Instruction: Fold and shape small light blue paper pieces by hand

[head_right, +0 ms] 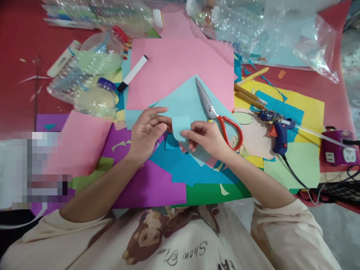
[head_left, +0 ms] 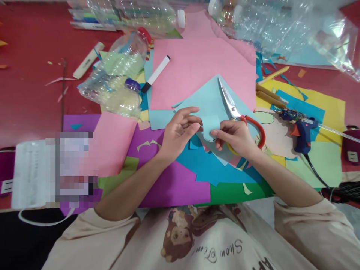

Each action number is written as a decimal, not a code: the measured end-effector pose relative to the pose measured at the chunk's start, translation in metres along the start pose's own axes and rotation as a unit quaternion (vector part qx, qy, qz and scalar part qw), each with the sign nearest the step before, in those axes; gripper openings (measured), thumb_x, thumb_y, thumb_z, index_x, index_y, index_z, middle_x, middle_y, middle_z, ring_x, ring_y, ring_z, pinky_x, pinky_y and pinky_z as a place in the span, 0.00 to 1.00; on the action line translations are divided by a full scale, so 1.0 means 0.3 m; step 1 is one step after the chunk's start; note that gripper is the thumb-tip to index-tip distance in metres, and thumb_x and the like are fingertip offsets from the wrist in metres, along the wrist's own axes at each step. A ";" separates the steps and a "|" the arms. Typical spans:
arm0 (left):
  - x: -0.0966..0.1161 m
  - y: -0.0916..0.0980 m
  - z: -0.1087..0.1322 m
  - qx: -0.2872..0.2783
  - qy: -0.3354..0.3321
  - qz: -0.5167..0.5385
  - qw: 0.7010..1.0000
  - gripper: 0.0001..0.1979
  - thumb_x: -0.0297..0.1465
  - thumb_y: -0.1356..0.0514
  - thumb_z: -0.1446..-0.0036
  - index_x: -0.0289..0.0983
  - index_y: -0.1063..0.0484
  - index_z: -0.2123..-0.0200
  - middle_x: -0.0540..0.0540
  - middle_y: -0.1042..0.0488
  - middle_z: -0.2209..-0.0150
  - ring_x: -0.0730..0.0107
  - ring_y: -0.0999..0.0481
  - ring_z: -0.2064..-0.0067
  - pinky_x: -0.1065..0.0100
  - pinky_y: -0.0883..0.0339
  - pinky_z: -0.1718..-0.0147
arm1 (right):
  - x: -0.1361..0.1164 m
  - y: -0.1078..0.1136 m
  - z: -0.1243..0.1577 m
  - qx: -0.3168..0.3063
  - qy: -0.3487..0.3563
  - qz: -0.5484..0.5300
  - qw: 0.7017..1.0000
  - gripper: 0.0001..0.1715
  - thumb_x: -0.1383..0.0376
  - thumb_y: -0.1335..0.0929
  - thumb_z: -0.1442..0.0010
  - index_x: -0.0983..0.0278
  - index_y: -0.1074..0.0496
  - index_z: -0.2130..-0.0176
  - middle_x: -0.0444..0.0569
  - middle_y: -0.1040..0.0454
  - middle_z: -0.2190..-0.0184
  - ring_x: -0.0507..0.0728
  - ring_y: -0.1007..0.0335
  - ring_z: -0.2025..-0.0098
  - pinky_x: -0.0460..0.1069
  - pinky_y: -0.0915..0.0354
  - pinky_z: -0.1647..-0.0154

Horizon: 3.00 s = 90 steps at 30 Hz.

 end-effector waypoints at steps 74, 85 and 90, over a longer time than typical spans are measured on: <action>0.005 -0.016 0.010 0.027 -0.010 -0.130 0.991 0.22 0.49 0.36 0.50 0.36 0.30 0.77 0.52 0.31 0.79 0.77 0.35 0.77 0.74 0.38 0.78 | -0.010 -0.021 0.013 -0.037 0.136 0.311 0.940 0.13 0.63 0.34 0.39 0.63 0.37 0.73 0.37 0.43 0.83 0.46 0.50 0.81 0.45 0.50 0.77; -0.012 -0.016 0.018 -0.016 0.002 -0.120 0.993 0.21 0.48 0.36 0.49 0.36 0.34 0.77 0.54 0.37 0.80 0.78 0.39 0.77 0.74 0.43 0.78 | -0.025 -0.018 0.016 -0.027 0.119 0.261 0.958 0.13 0.58 0.35 0.37 0.64 0.35 0.70 0.37 0.41 0.82 0.46 0.49 0.82 0.44 0.51 0.81; 0.016 -0.013 0.009 -0.033 0.021 -0.105 0.994 0.21 0.47 0.39 0.46 0.37 0.37 0.78 0.55 0.40 0.82 0.79 0.41 0.80 0.74 0.45 0.81 | -0.025 -0.010 0.014 -0.022 0.095 0.210 0.973 0.16 0.60 0.35 0.36 0.63 0.37 0.73 0.38 0.39 0.83 0.46 0.44 0.81 0.44 0.47 0.79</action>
Point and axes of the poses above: each hand's wrist, its own z-axis away from the middle knuckle, its own y-axis out of the back of the hand, x = y × z, the point moved 2 cm from there along -z, towards the middle knuckle
